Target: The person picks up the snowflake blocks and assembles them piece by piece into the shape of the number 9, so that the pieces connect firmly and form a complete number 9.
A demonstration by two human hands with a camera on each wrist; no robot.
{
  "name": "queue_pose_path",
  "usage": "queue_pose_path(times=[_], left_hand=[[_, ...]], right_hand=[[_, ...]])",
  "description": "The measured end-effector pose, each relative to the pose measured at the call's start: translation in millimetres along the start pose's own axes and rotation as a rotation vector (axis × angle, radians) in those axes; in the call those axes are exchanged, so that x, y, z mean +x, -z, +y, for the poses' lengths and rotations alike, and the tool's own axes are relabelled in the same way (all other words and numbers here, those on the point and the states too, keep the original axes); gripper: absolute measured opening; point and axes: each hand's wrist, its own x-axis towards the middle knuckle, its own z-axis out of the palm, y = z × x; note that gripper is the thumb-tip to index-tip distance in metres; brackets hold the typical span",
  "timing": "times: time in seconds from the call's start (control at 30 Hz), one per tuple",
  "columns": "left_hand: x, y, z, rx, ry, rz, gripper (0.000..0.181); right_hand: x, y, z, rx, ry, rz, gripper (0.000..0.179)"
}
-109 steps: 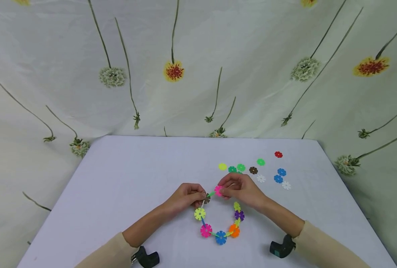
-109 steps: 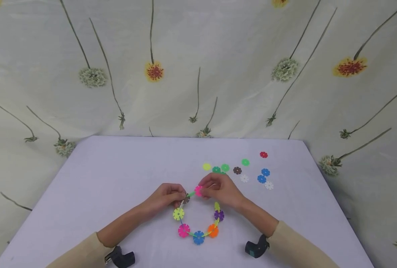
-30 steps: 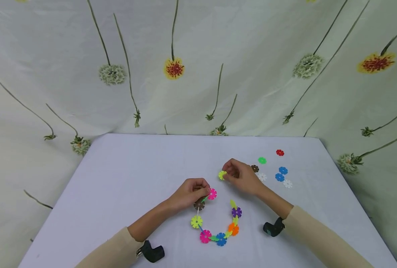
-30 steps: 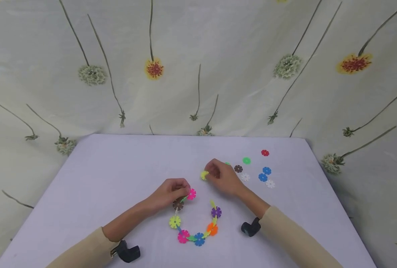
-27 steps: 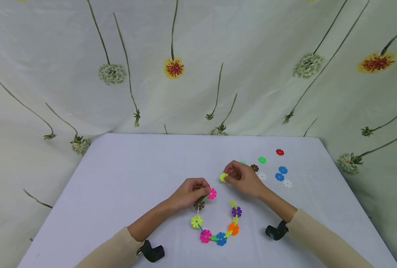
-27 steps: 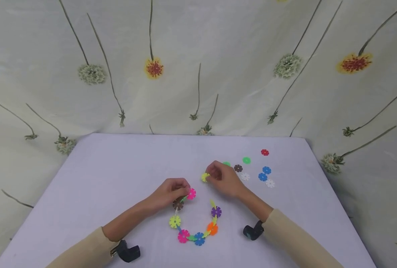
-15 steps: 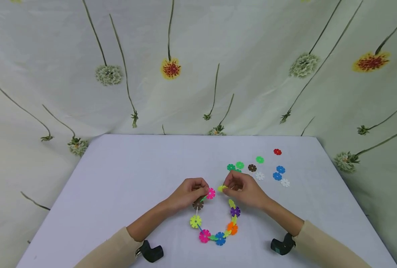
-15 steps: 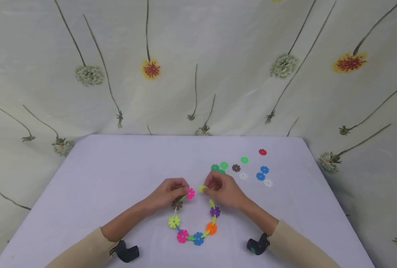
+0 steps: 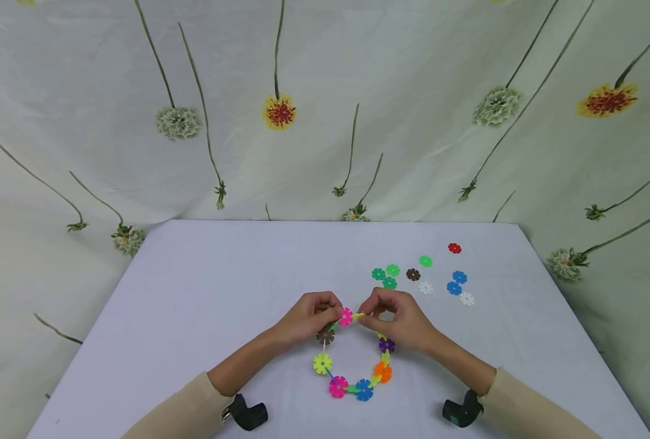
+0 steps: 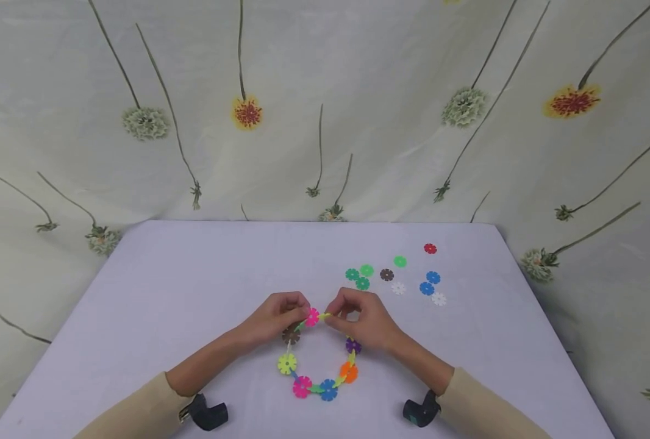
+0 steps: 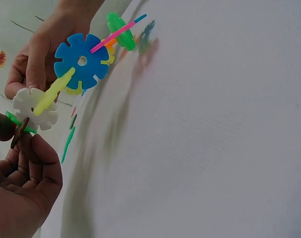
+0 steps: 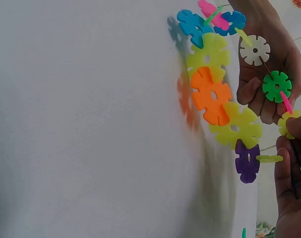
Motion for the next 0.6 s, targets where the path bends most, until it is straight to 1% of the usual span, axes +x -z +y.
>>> queue_pose_path(times=[0.2,0.27,0.33,0.47,0.6], left_hand=[[-1.3,1.9,-2.8,0.039,-0.018,-0.007,0.022],[-1.2,2.7,-3.5,0.063,-0.026,0.001,0.021],[-1.1,3.5,-3.5,0.079,-0.03,0.009,0.021],[-1.2,4.3,-3.4,0.076,-0.02,0.02,0.02],[-0.9,1.8,-0.4,0.06,-0.047,-0.008,0.02]], right_hand=[[-0.8,-7,1,-0.052,0.105,0.026,0.006],[-0.3,-10,1,-0.077,0.125,0.032,0.007],[0.6,-11,1,-0.094,0.129,0.036,0.008],[1.9,-12,-3,-0.107,0.13,0.036,0.007],[1.4,-12,-5,-0.108,0.116,0.027,0.009]])
